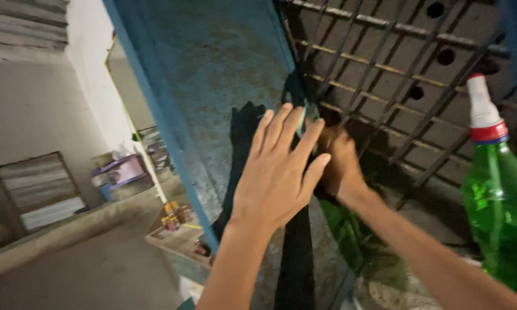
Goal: The person cleans a blue metal window frame using a green spray bottle and a cloth. They spray the cleaning solution onto the frame and wipe it down with the cloth, focusing on the edges and corners.
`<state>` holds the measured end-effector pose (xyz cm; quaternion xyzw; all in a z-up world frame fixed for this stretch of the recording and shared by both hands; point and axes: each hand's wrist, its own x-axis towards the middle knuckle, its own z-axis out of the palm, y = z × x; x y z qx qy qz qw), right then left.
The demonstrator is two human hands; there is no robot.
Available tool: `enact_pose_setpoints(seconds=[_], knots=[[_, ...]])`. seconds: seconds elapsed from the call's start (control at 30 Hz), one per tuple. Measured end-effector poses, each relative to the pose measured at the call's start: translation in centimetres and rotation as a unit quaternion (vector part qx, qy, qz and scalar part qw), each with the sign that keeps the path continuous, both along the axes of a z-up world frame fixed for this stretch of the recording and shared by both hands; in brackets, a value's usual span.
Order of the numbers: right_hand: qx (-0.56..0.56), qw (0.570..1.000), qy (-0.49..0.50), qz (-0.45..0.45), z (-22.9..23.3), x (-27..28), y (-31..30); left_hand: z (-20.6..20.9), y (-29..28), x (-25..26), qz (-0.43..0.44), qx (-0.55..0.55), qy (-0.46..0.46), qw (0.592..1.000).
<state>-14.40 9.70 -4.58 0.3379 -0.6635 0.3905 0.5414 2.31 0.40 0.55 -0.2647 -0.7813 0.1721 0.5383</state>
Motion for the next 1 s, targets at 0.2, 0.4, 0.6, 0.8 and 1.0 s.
enact_pose_setpoints(seconds=[0.2, 0.4, 0.6, 0.8, 1.0], knots=[[0.002, 0.975, 0.130, 0.182, 2.8, 4.3, -0.9, -0.1, -0.4, 0.5, -0.062, 0.029, 0.016, 0.998], [0.080, 0.985, 0.139, -0.070, 3.0, 2.8, -0.5, -0.2, 0.0, 0.7, -0.045, 0.018, 0.006, 0.999], [-0.026, 0.982, 0.117, 0.146, -3.2, -3.8, -1.8, 0.2, 0.5, 1.1, -0.063, 0.025, 0.015, 0.998], [-0.065, 0.992, -0.085, 0.073, -10.7, 1.3, -0.6, -0.2, 0.6, 0.8, -0.034, 0.001, 0.023, 0.999], [-0.115, 0.973, -0.104, 0.169, -10.1, 5.8, 1.2, 0.0, 1.2, 1.4, -0.035, 0.001, 0.012, 0.999]])
